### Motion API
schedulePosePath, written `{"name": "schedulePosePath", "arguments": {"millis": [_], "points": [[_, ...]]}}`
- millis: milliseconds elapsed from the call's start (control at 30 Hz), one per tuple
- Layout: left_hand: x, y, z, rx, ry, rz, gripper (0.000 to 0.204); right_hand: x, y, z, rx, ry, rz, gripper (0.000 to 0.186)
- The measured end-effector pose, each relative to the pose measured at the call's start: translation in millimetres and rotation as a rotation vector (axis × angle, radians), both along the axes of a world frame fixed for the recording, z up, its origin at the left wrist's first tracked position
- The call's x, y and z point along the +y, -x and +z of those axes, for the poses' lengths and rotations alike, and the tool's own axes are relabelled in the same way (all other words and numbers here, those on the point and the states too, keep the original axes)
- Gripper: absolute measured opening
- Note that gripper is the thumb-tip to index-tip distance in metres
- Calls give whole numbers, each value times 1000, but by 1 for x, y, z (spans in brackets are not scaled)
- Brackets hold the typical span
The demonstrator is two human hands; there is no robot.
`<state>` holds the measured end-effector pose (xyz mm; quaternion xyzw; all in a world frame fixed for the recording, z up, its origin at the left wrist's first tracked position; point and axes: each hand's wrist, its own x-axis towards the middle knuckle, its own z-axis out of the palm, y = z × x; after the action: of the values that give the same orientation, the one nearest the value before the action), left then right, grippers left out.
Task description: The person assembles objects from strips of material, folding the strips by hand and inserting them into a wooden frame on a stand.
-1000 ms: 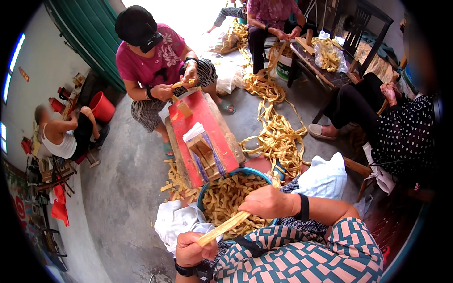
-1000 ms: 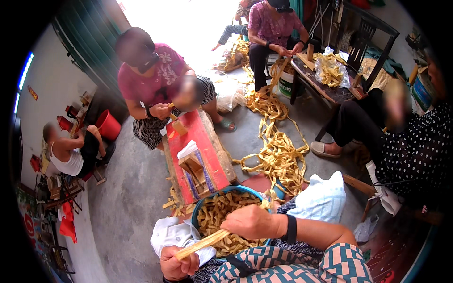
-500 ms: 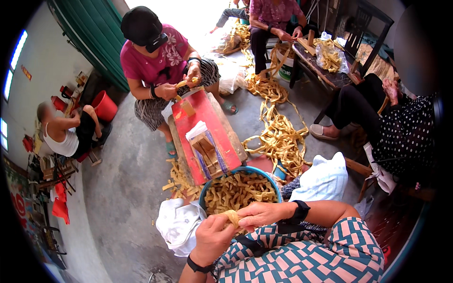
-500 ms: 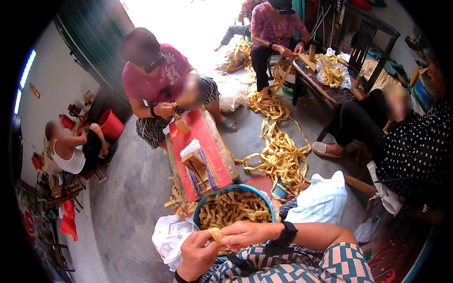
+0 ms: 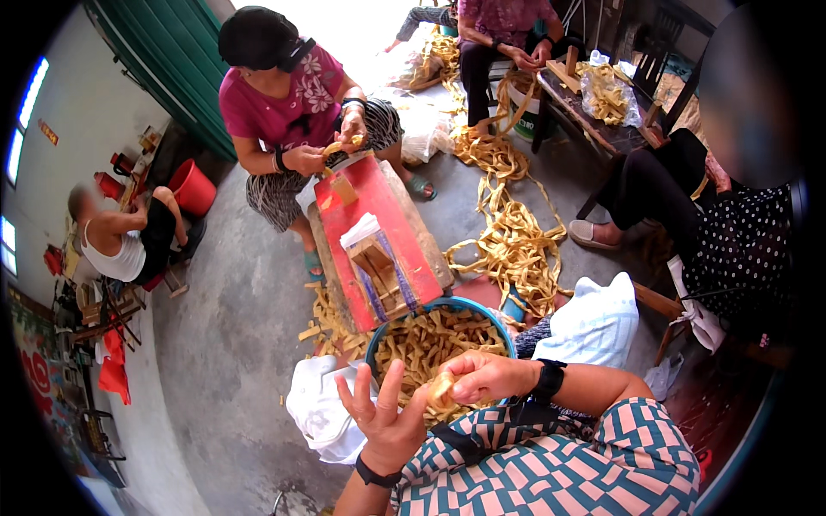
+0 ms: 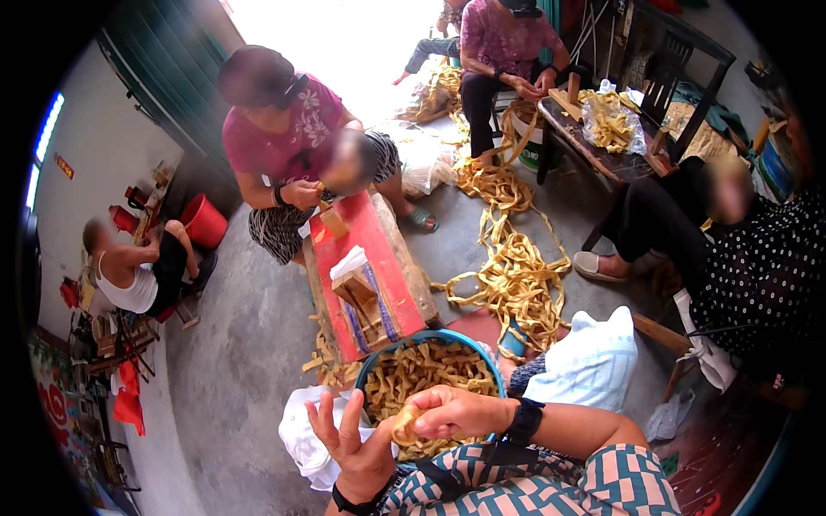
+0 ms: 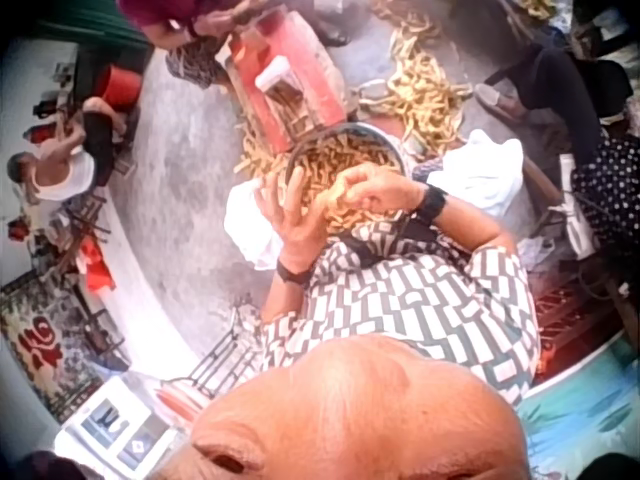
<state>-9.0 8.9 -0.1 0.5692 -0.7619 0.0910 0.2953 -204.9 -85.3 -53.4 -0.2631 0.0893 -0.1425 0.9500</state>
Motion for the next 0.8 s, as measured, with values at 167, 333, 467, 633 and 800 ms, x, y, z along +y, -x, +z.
{"name": "schedulePosePath", "arguments": {"millis": [167,333,467,633,800], "points": [[-7,1,-9,-30,-75,-11,27,-2,-5,-1,236,362,-171,13],[-5,-2,-16,119,-61,-98,23,3,-13,-15,347,494,-342,19],[-1,5,-2,-79,-67,-181,20,4,-15,-21,339,584,-337,32],[-2,-2,-20,-94,-118,-153,15,1,-11,-15,280,549,-327,45],[-3,-6,-34,446,-391,-106,21,5,-6,-2,235,320,-205,44]]}}
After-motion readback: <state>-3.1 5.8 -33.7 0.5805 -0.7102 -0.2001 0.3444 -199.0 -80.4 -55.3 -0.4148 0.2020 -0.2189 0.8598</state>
